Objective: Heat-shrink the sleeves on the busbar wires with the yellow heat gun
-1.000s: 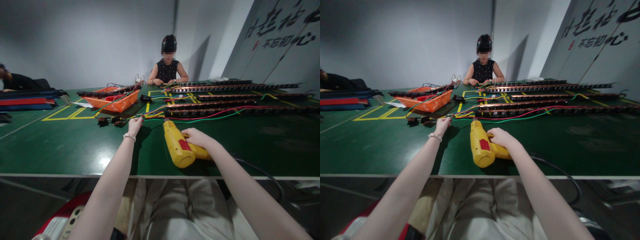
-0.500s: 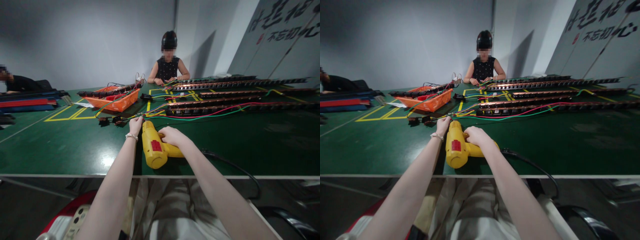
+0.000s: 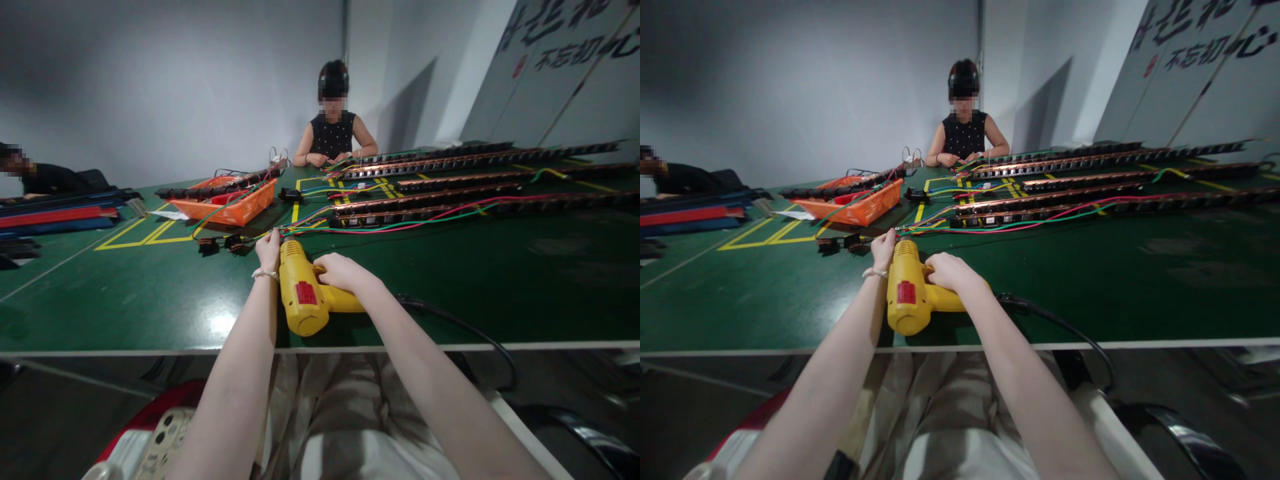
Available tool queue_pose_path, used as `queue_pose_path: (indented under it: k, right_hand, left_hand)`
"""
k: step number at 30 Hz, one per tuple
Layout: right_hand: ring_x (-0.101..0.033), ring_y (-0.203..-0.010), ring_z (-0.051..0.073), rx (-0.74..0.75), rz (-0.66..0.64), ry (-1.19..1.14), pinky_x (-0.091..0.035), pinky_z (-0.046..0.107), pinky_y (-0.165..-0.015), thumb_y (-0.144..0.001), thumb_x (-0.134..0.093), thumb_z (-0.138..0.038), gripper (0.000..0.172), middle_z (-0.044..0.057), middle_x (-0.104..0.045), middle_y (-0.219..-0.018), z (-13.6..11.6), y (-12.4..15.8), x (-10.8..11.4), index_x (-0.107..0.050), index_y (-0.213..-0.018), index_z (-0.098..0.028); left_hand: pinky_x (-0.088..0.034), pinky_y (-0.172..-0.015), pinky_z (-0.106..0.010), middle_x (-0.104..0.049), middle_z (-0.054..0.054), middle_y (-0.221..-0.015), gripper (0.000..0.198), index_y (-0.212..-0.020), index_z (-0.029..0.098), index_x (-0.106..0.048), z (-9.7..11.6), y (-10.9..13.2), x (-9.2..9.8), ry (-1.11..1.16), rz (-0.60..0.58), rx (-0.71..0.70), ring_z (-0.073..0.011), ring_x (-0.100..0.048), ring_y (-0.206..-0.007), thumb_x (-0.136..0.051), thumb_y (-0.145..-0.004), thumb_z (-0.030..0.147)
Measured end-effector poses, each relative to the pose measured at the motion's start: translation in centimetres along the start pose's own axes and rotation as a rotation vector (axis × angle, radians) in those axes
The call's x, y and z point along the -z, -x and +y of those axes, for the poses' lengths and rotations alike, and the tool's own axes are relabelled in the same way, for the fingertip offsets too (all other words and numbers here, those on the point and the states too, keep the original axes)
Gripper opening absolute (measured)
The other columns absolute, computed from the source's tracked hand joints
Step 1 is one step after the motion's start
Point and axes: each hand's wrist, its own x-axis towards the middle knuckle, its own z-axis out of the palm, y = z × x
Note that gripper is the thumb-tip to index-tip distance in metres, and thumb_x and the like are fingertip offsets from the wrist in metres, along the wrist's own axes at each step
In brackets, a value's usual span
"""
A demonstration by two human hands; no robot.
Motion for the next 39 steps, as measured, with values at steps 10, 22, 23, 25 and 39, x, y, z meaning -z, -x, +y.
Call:
queue_pose_path:
  k: [10,22,23,25,39]
  right_hand:
    - [-0.064,-0.088,0.021,-0.022,-0.014,-0.005,-0.038,0.024,-0.062,-0.076,-0.055,-0.025,0.018,0.006,-0.07,-0.101,-0.2,0.1,0.2,-0.065,-0.09,-0.022]
    - [-0.064,-0.083,0.021,0.007,-0.006,0.02,-0.036,0.024,-0.058,-0.073,-0.053,-0.025,0.017,0.005,-0.07,-0.095,-0.1,0.9,0.2,-0.064,-0.086,-0.023]
    - [-0.064,-0.083,0.021,0.011,-0.007,0.019,-0.035,0.024,-0.058,-0.073,-0.054,-0.026,0.016,0.005,-0.07,-0.094,-0.1,1.0,0.2,-0.064,-0.085,-0.023]
    - [-0.064,-0.084,0.021,0.013,-0.011,0.014,-0.035,0.024,-0.058,-0.074,-0.054,-0.029,0.016,0.005,-0.069,-0.095,0.1,1.2,0.2,-0.064,-0.084,-0.023]
    - [-0.062,-0.084,0.02,-0.136,0.06,-0.105,-0.04,0.023,-0.066,-0.075,-0.055,-0.024,0.018,0.004,-0.071,-0.096,6.5,3.6,1.8,-0.067,-0.088,-0.022]
  left_hand:
    - [-0.029,-0.051,-0.023,-0.042,0.003,-0.045,0.039,-0.047,0.017,-0.047,-0.2,-0.4,0.0,-0.101,0.001,-0.022,-0.0095,-0.036,-0.05,-0.048,-0.08,0.037]
    - [-0.025,-0.05,-0.024,-0.036,0.003,-0.044,0.044,-0.046,0.018,-0.044,-1.5,-1.0,0.0,-0.203,0.038,-0.133,-0.0095,-0.032,-0.049,-0.045,-0.081,0.044]
    - [-0.025,-0.05,-0.024,-0.037,0.003,-0.044,0.044,-0.046,0.018,-0.044,-1.6,-1.1,0.0,-0.2,0.036,-0.133,-0.0095,-0.032,-0.049,-0.046,-0.081,0.045]
    - [-0.026,-0.05,-0.024,-0.04,0.003,-0.045,0.043,-0.047,0.018,-0.047,-1.9,-1.2,0.0,-0.191,0.035,-0.12,-0.0099,-0.034,-0.05,-0.046,-0.08,0.046]
    - [-0.034,-0.057,-0.025,-0.047,0.0,-0.043,0.041,-0.047,0.019,-0.055,-2.0,-1.1,0.0,-0.23,0.049,-0.094,-0.0139,-0.047,-0.052,-0.046,-0.079,0.044]
